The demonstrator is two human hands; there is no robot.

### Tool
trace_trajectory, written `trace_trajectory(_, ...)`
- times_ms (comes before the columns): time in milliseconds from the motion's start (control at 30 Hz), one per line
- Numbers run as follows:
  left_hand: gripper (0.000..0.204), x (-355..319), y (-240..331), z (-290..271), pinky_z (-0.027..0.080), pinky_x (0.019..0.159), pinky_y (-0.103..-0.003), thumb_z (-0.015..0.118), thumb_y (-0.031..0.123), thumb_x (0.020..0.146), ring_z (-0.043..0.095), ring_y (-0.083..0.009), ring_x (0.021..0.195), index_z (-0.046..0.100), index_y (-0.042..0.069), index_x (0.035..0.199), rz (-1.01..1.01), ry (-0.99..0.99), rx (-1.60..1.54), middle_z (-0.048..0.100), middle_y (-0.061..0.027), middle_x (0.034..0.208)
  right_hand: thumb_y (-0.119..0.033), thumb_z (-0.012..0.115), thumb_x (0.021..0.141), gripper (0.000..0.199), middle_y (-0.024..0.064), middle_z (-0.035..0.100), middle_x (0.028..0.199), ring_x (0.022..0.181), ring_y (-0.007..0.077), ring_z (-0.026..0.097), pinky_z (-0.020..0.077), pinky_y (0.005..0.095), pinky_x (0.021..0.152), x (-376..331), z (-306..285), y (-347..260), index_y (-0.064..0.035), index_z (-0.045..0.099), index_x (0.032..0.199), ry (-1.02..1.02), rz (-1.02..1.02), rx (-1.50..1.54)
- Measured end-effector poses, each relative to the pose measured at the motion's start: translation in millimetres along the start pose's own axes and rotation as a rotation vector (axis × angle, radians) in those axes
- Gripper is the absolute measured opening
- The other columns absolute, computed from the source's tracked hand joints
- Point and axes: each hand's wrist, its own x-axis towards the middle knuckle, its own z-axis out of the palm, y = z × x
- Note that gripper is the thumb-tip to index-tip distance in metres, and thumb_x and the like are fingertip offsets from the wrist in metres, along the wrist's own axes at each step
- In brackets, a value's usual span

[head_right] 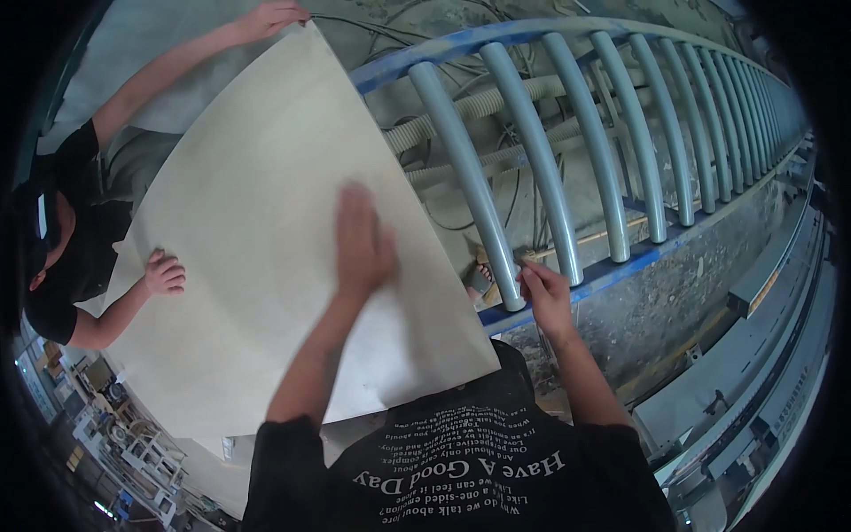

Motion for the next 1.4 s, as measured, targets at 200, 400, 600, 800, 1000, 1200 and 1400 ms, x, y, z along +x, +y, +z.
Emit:
trace_trajectory(200, 0.068, 119.1, -79.6, -19.1, 0.013, 0.125, -0.057, 0.048, 0.039, 0.102, 0.021, -0.0392, 0.156, 0.036, -0.001, 0.156, -0.410, 0.186, 0.463, 0.028, -0.0203, 0.166, -0.020, 0.062, 0.104, 0.025, -0.0012, 0.065, 0.085, 0.076, 0.0052, 0.056, 0.0454, 0.0229, 0.068, 111.4, 74.0, -68.4, 0.0016, 0.072, 0.112, -0.098, -0.122, -0.023)
trace_trajectory(400, 0.064, 123.1, -71.5, -9.4, 0.011, 0.124, -0.058, 0.047, 0.036, 0.102, 0.018, -0.0373, 0.157, 0.039, 0.000, 0.154, -0.398, 0.141, 0.429, 0.028, -0.0189, 0.167, -0.018, 0.067, 0.102, 0.021, 0.0018, 0.070, 0.093, 0.083, 0.0084, 0.062, 0.0510, 0.0247, 0.077, 222.3, 136.7, -111.6, 0.0004, 0.070, 0.111, -0.050, -0.520, -0.136)
trace_trajectory(600, 0.061, 120.1, -79.8, -9.5, 0.015, 0.123, -0.059, 0.048, 0.032, 0.101, 0.024, -0.0384, 0.155, 0.041, 0.001, 0.153, -0.399, 0.171, 0.450, 0.031, -0.0198, 0.165, -0.015, 0.069, 0.098, 0.019, 0.0098, 0.072, 0.096, 0.087, 0.0169, 0.068, 0.0542, 0.0281, 0.080, 310.1, 209.7, -173.3, -0.0011, 0.070, 0.111, 0.009, -1.007, -0.275)
trace_trajectory(800, 0.056, 123.7, -82.8, -17.6, 0.018, 0.122, -0.060, 0.049, 0.029, 0.100, 0.028, -0.0396, 0.152, 0.046, 0.001, 0.148, -0.365, 0.209, 0.473, 0.037, -0.0208, 0.161, -0.022, 0.071, 0.098, 0.022, 0.0070, 0.073, 0.089, 0.080, 0.0131, 0.068, 0.0560, 0.0284, 0.074, 357.8, 221.0, -189.9, -0.0024, 0.070, 0.108, -0.242, -0.778, -0.217)
trace_trajectory(1000, 0.054, 118.9, -82.1, -14.8, 0.020, 0.121, -0.061, 0.051, 0.027, 0.099, 0.032, -0.0403, 0.150, 0.048, 0.001, 0.146, -0.334, 0.249, 0.438, 0.040, -0.0217, 0.159, -0.029, 0.070, 0.099, 0.022, 0.0028, 0.074, 0.077, 0.059, 0.0081, 0.062, 0.0453, 0.0246, 0.051, 411.2, 228.4, -261.6, -0.0090, 0.074, 0.093, -0.672, -0.421, -0.310)
trace_trajectory(1200, 0.053, 117.3, -79.8, -15.2, 0.020, 0.121, -0.060, 0.050, 0.028, 0.100, 0.032, -0.0401, 0.150, 0.049, 0.001, 0.146, -0.333, 0.255, 0.443, 0.041, -0.0215, 0.158, -0.028, 0.074, 0.095, 0.023, 0.0035, 0.075, 0.079, 0.060, 0.0094, 0.063, 0.0467, 0.0248, 0.052, 412.6, 251.8, -288.7, -0.0053, 0.076, 0.092, -0.776, -0.456, -0.646)
trace_trajectory(1400, 0.052, 122.2, -81.9, -7.9, 0.020, 0.121, -0.060, 0.049, 0.029, 0.101, 0.033, -0.0384, 0.150, 0.050, 0.003, 0.146, -0.339, 0.291, 0.415, 0.042, -0.0198, 0.158, -0.035, 0.080, 0.089, 0.029, 0.0007, 0.070, 0.071, 0.060, 0.0094, 0.060, 0.0470, 0.0254, 0.054, 379.2, 233.1, -270.8, -0.0071, 0.077, 0.084, -0.612, -0.351, -0.779)
